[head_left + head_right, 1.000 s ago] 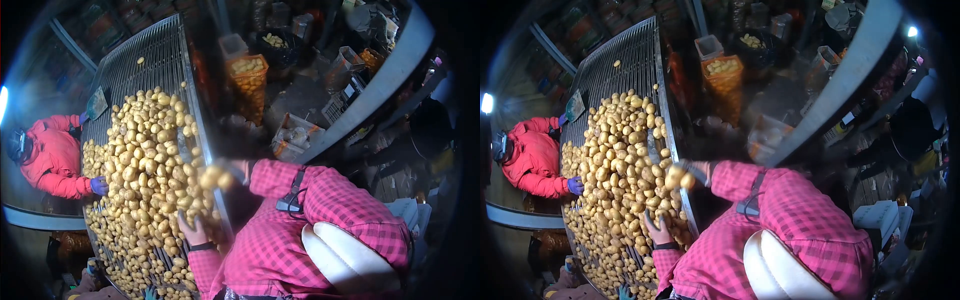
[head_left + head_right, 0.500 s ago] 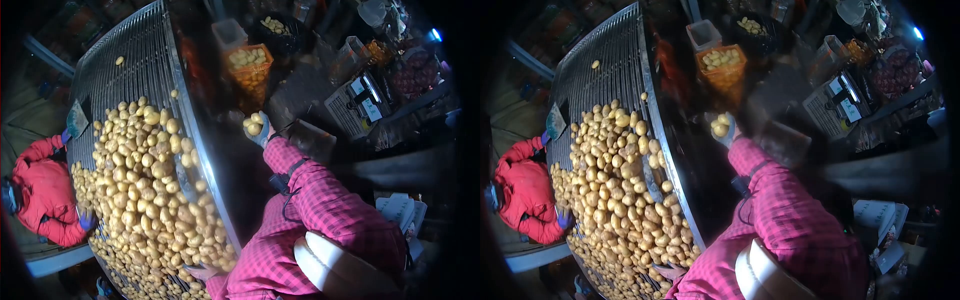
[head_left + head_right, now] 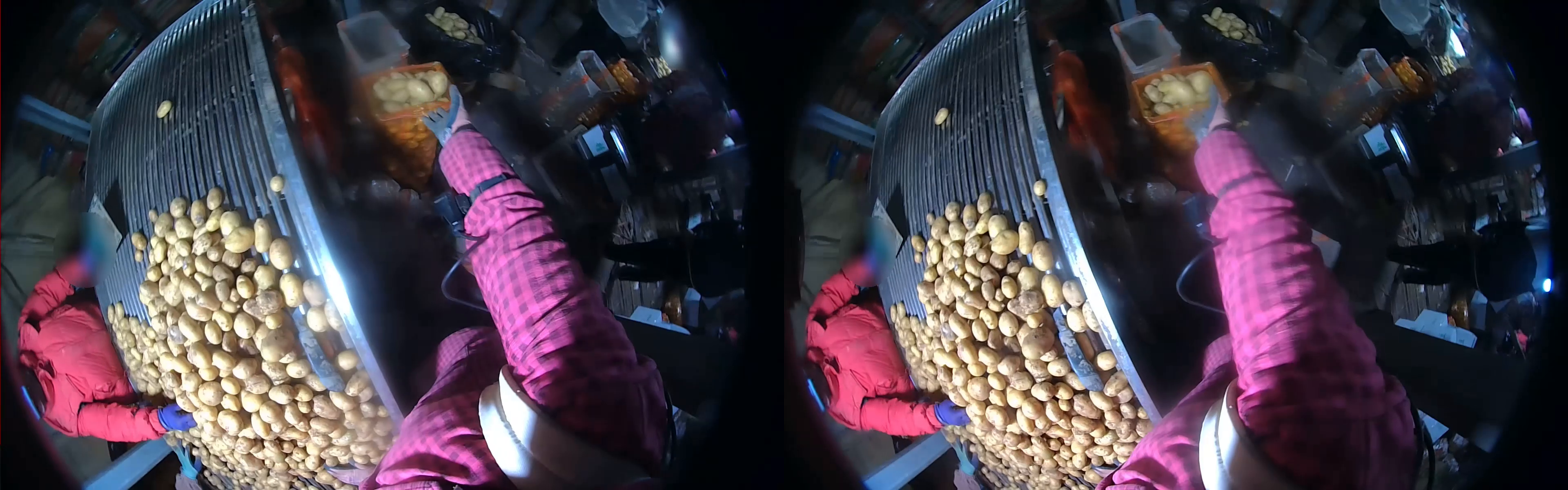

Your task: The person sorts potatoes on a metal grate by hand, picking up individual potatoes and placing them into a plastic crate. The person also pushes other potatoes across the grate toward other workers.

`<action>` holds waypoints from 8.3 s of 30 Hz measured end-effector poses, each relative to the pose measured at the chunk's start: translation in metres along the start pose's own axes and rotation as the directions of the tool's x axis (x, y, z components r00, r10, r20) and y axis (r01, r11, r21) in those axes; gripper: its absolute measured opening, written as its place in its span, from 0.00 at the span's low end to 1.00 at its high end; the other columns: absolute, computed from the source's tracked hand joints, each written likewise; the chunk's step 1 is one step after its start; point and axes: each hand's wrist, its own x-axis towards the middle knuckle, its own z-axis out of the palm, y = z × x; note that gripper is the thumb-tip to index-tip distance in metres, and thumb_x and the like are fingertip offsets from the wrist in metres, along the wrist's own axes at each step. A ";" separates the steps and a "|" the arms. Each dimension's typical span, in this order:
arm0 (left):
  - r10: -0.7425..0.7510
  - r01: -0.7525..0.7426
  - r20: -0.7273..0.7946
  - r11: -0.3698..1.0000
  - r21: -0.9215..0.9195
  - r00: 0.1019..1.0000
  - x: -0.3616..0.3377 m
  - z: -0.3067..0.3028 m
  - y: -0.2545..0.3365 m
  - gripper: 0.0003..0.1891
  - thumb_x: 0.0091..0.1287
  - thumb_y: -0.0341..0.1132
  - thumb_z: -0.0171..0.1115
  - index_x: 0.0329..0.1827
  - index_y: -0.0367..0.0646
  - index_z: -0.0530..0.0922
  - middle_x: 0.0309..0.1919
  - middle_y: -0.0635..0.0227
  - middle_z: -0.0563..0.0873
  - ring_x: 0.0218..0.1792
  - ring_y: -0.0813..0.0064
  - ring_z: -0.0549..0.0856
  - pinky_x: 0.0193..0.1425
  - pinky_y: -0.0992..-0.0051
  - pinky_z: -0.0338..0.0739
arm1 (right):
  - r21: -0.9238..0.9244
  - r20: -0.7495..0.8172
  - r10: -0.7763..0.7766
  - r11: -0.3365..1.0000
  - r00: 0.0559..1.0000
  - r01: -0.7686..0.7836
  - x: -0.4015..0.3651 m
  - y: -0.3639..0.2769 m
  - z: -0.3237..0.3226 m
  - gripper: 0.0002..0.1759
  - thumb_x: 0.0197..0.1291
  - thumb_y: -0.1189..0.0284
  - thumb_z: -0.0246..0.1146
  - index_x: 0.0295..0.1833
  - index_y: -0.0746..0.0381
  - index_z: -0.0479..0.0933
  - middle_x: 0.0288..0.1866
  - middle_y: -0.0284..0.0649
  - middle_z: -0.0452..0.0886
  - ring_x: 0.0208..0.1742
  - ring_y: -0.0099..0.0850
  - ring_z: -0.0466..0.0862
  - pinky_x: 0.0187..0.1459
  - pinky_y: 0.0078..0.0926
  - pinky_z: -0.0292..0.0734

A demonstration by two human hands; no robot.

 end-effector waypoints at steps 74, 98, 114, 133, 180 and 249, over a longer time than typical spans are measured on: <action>-0.267 0.132 -0.057 0.640 -0.757 0.962 -0.102 -0.025 -0.188 0.22 0.63 0.30 0.61 0.63 0.44 0.76 0.54 0.59 0.82 0.54 0.62 0.82 0.62 0.69 0.75 | 0.520 0.295 0.750 0.393 -0.592 0.758 -0.721 0.317 -0.100 0.17 0.53 0.67 0.65 0.50 0.57 0.77 0.52 0.45 0.76 0.56 0.44 0.75 0.55 0.39 0.75; -0.064 0.109 0.273 0.982 -0.154 0.960 0.010 -0.073 -0.112 0.30 0.55 0.45 0.71 0.62 0.53 0.74 0.55 0.61 0.77 0.61 0.58 0.74 0.61 0.56 0.71 | -0.852 0.300 0.876 0.424 -0.377 0.307 -0.673 0.193 -0.077 0.31 0.64 0.66 0.60 0.71 0.62 0.64 0.60 0.42 0.77 0.55 0.33 0.78 0.53 0.29 0.75; -0.255 0.238 0.014 0.881 -0.410 0.967 -0.125 -0.092 -0.170 0.34 0.52 0.35 0.72 0.65 0.45 0.71 0.61 0.49 0.72 0.62 0.50 0.74 0.65 0.58 0.71 | -0.770 0.280 0.945 0.116 -0.169 -0.627 -0.718 0.162 -0.079 0.08 0.64 0.65 0.60 0.46 0.55 0.75 0.47 0.40 0.77 0.51 0.45 0.78 0.53 0.49 0.75; -0.059 0.175 0.508 0.968 -0.182 0.859 -0.076 -0.046 -0.190 0.38 0.60 0.29 0.61 0.71 0.78 0.64 0.71 0.53 0.61 0.64 0.44 0.74 0.64 0.52 0.74 | -0.738 0.596 0.749 0.369 -0.288 -0.566 -0.637 0.184 -0.185 0.24 0.69 0.55 0.52 0.53 0.66 0.72 0.43 0.43 0.76 0.45 0.38 0.76 0.53 0.40 0.72; 0.734 0.788 0.384 -0.327 -0.522 0.560 -0.084 -0.108 0.016 0.36 0.72 0.63 0.44 0.71 0.43 0.65 0.63 0.63 0.74 0.59 0.61 0.78 0.57 0.60 0.78 | -0.974 0.046 0.673 -0.134 0.739 0.183 -0.513 -0.104 -0.437 0.17 0.61 0.68 0.65 0.55 0.60 0.81 0.48 0.45 0.85 0.53 0.38 0.84 0.52 0.31 0.79; -0.233 0.404 0.330 0.493 -0.771 0.915 -0.220 -0.056 -0.258 0.35 0.56 0.32 0.68 0.69 0.36 0.68 0.61 0.52 0.76 0.60 0.59 0.79 0.63 0.67 0.75 | -0.929 0.145 0.843 -0.064 -0.517 -0.365 -0.670 0.160 -0.148 0.51 0.47 0.61 0.71 0.76 0.60 0.55 0.68 0.48 0.71 0.63 0.47 0.77 0.58 0.41 0.75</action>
